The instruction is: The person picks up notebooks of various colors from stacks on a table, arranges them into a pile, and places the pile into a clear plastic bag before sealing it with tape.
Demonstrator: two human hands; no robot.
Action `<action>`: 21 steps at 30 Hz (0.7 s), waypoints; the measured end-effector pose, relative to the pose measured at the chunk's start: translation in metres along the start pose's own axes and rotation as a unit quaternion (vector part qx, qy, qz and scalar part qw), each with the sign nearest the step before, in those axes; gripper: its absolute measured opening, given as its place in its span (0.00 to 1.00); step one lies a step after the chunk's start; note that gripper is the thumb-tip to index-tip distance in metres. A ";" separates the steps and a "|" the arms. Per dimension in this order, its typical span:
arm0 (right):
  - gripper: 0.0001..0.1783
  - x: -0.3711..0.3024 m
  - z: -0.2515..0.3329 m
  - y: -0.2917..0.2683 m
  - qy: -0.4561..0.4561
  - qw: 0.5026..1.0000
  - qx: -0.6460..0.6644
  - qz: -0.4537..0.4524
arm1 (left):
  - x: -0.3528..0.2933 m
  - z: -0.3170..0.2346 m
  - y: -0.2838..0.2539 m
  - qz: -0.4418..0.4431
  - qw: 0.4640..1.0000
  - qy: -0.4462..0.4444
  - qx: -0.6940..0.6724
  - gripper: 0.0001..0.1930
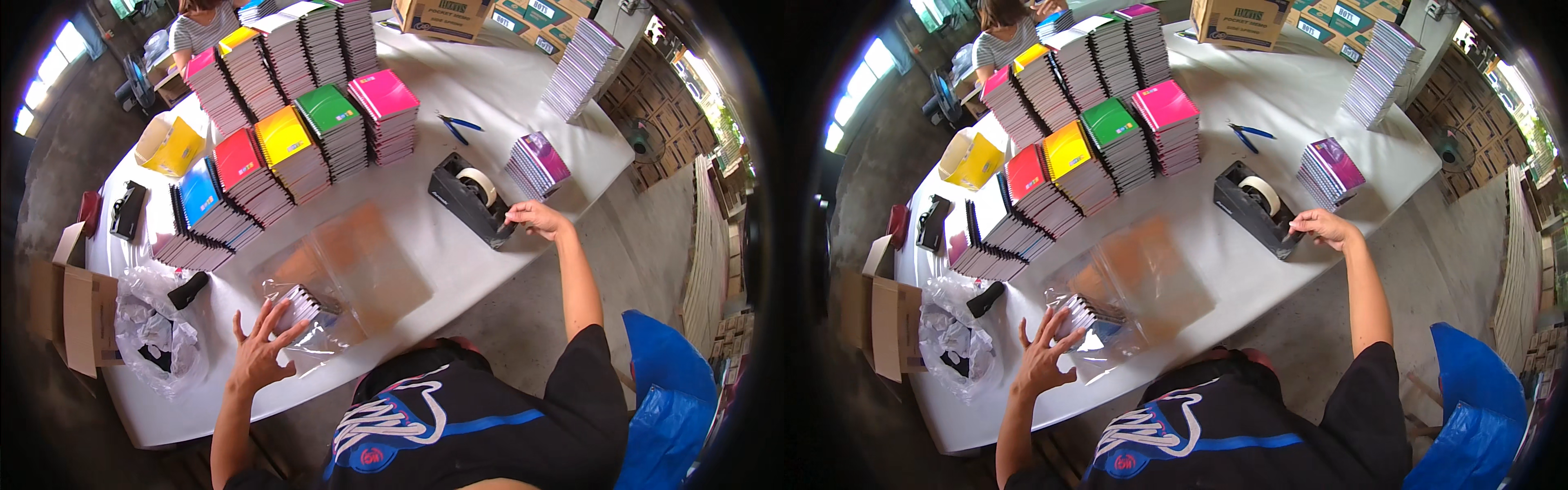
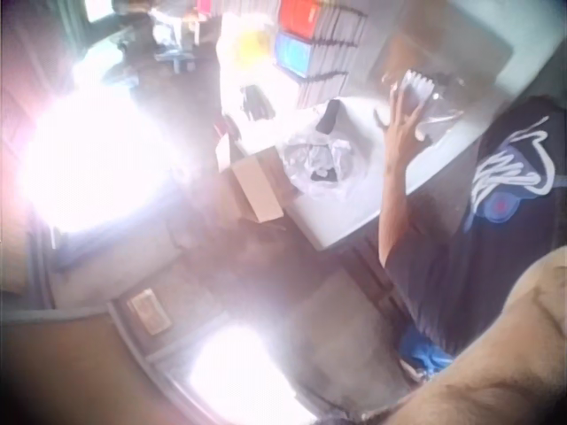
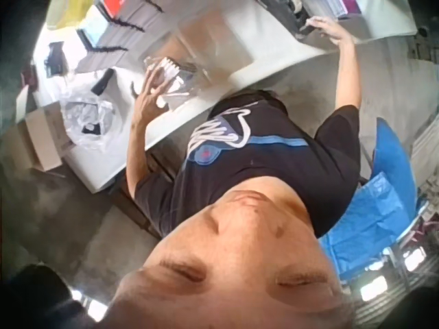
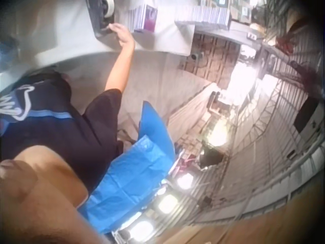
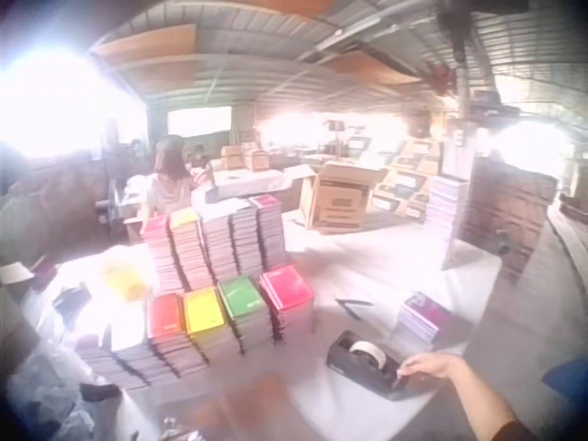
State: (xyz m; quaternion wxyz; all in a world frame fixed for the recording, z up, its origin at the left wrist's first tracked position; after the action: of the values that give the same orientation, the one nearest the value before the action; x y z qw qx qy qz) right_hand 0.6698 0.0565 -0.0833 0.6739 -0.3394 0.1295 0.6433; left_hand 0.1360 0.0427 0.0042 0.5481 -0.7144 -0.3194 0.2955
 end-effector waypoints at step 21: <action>0.33 -0.087 0.185 0.201 -0.281 0.953 -0.082 0.077 | -0.004 0.002 0.003 0.070 0.997 -0.014 0.033 0.56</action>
State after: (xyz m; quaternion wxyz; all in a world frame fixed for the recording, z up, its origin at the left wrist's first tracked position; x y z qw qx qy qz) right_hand 0.4175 0.0924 0.0476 0.6015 -0.1875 -0.0929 0.7710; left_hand 0.1326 0.0400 0.0013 0.5448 -0.7124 -0.2659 0.3536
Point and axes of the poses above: each hand's wrist, its own x-axis towards the middle knuckle, its own y-axis out of the palm, z = x × y, the point moved 9 cm from there along x, towards the middle knuckle, and after that the axes turned 7 degrees about -z, right-handed, at the moved point
